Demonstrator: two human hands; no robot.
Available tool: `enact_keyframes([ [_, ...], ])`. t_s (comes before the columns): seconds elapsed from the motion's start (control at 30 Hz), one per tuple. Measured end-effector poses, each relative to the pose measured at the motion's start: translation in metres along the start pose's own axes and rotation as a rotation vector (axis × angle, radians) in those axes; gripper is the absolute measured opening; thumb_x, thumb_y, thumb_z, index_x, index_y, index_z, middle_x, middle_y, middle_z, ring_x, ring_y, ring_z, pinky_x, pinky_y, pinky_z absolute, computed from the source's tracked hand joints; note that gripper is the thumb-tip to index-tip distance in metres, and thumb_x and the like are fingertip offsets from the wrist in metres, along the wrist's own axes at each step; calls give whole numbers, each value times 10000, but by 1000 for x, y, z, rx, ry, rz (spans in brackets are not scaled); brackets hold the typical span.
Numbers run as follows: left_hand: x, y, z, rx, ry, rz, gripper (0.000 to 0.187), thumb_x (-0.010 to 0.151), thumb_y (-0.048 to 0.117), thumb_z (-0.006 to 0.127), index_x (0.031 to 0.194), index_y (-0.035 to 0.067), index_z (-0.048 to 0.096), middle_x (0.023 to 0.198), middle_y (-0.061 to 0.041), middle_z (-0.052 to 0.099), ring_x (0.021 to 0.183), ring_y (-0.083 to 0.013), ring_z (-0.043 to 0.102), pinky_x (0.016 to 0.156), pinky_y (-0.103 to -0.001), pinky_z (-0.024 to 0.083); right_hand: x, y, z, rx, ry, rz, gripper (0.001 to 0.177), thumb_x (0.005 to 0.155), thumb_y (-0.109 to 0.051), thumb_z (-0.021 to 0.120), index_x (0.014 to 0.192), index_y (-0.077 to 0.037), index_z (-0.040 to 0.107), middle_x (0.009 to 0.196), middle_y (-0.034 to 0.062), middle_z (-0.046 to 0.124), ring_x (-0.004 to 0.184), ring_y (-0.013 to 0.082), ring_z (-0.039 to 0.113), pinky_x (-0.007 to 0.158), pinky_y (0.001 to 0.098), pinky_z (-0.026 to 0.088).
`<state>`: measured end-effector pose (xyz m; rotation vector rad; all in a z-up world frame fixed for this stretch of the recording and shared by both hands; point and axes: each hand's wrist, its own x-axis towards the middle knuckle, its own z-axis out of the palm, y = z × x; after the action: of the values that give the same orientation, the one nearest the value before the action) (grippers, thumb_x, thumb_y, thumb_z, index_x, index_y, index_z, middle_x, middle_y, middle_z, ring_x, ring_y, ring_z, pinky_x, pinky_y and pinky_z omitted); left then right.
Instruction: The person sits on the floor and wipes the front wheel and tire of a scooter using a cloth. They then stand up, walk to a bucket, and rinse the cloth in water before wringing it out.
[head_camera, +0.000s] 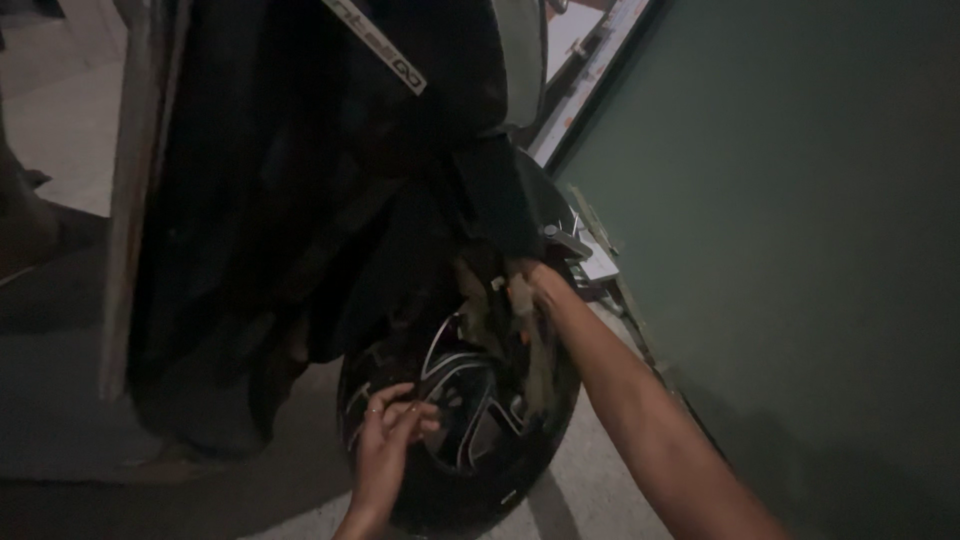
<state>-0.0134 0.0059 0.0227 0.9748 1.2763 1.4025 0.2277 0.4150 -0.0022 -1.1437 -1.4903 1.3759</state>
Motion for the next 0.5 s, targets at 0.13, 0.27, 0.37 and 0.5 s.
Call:
enact_keyframes([
  [0.13,-2,3,-2,44,-25,13,398,996,271,481,1342,75,498,1006,-86,800,929,-179,770,871,-355,580,1,5,-4,-5,-3,-10,471,1052,-374,525,1185,54,670,1021,148,665,832,230,601,696,392,532],
  [0.27,-2,2,-1,-28,-16,15,377,1013,256,490,1335,60,486,1017,-97,774,931,-193,755,873,-365,575,8,3,1,-7,-18,-32,463,1052,-368,524,1184,52,667,1019,149,665,827,230,605,688,389,531],
  [0.37,-2,1,0,-11,-15,8,369,1011,242,485,1331,60,494,1011,-105,777,922,-200,759,862,-370,582,9,6,4,-11,-32,-28,457,1052,-363,523,1184,51,664,1018,149,665,823,230,608,682,387,531],
  [0.5,-3,3,1,42,-18,18,379,1011,267,455,1338,82,500,1007,-97,782,928,-188,767,858,-362,595,9,4,3,-24,-39,-31,449,1052,-357,523,1183,50,661,1016,150,665,818,230,611,674,385,531],
])
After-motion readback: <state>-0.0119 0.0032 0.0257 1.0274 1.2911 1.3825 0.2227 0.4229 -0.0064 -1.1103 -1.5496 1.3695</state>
